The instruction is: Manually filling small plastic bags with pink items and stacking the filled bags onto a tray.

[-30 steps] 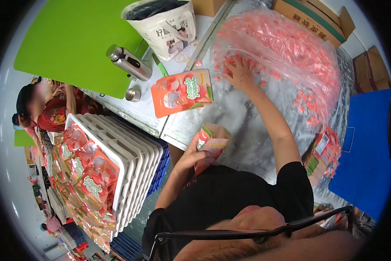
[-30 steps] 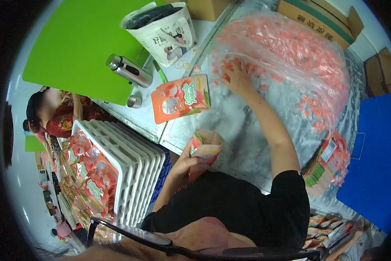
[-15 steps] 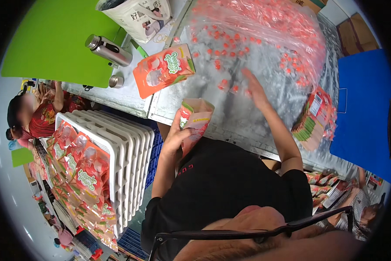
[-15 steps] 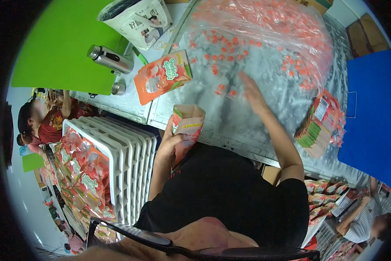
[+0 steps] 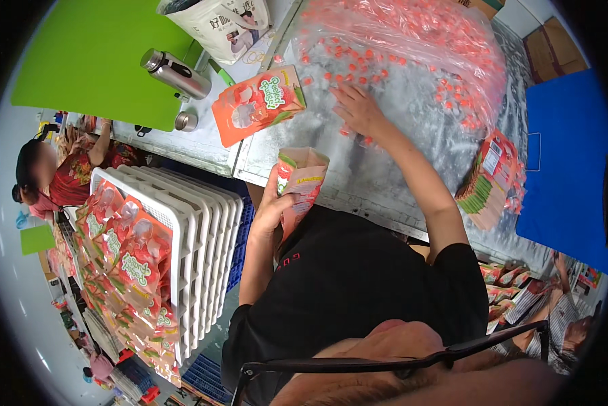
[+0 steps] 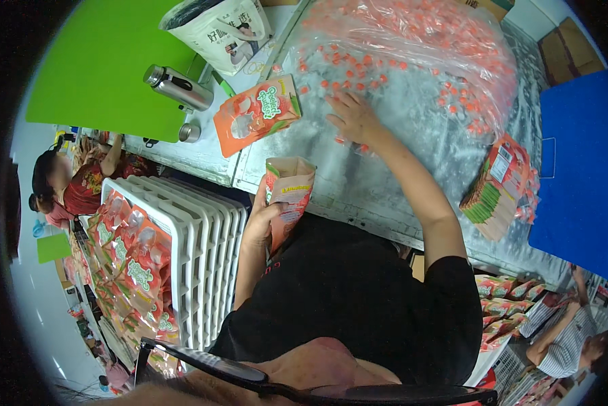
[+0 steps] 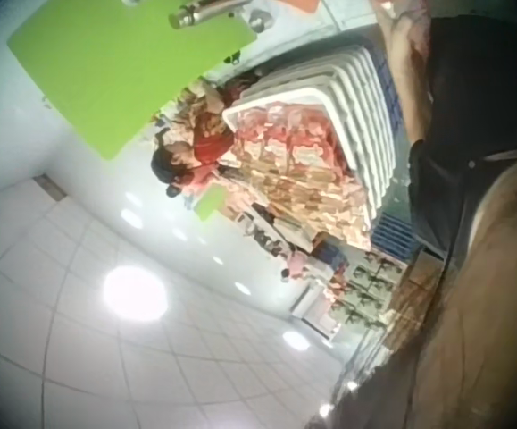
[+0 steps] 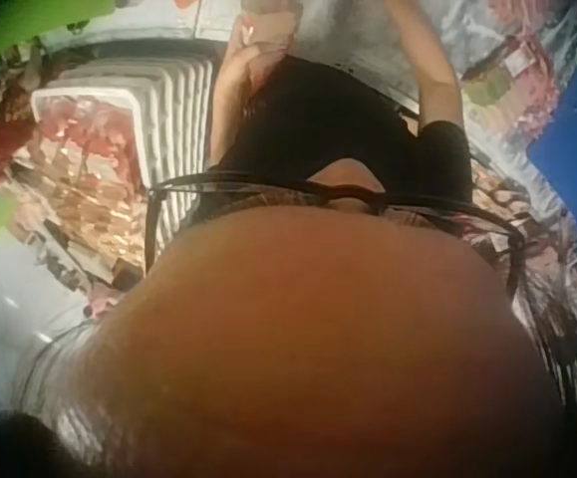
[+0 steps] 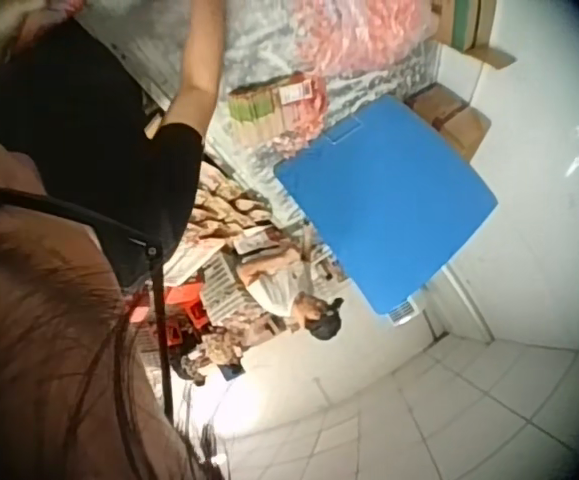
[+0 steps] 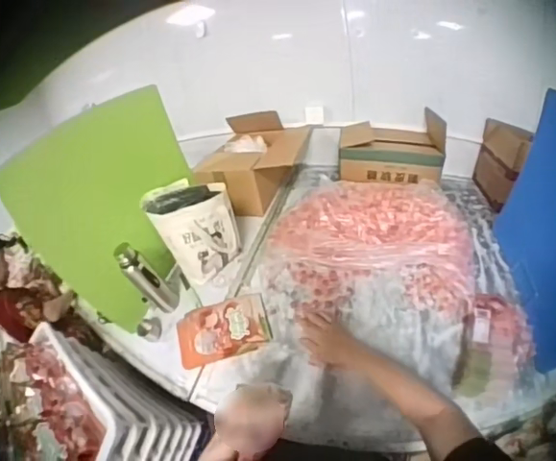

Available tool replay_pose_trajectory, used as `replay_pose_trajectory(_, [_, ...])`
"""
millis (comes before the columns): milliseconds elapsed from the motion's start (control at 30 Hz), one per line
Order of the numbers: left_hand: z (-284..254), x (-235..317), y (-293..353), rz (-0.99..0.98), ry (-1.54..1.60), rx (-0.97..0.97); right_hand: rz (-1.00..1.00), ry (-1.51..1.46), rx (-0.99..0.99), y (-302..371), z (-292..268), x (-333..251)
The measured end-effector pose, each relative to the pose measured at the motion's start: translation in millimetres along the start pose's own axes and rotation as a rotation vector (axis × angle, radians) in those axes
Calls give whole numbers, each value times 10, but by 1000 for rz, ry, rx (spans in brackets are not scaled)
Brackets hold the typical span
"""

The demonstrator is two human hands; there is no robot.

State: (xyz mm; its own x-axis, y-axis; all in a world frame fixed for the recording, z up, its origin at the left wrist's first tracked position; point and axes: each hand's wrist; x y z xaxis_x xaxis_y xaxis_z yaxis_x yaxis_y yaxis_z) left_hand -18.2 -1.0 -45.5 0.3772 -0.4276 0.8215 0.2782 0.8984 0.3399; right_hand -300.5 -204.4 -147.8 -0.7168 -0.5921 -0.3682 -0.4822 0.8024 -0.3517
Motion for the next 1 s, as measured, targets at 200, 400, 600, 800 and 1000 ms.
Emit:
replay_pose_trajectory(200, [-6, 3, 73, 35, 0, 40, -109, 19, -344, 85, -70, -1])
replay_pose_trajectory(400, [28, 32, 76, 3, -1, 33, 374, -996, -291, 574, -531, 268])
replay_pose_trajectory(600, [26, 40, 84, 8, 23, 87, 261, -294, -23, 1210, -681, 47])
replay_pose_trajectory(800, [-187, -17, 36, 81, -22, 57, 167, -43, -110, 1358, -589, -305])
replay_pose_trajectory(1000, [-332, -18, 83, 116, -38, 131, 228, -285, -95, 1584, -559, -180])
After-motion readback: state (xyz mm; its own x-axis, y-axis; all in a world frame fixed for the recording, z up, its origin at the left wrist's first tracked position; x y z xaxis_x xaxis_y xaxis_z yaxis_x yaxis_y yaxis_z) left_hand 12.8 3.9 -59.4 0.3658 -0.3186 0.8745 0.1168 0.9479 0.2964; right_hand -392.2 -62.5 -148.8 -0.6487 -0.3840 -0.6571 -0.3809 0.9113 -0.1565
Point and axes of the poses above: each hand's wrist, its own y-axis away from the middle knuckle, its own z-axis out of the palm, x = y × z, and after that the axes turned 5 degrees about -x, right-handed
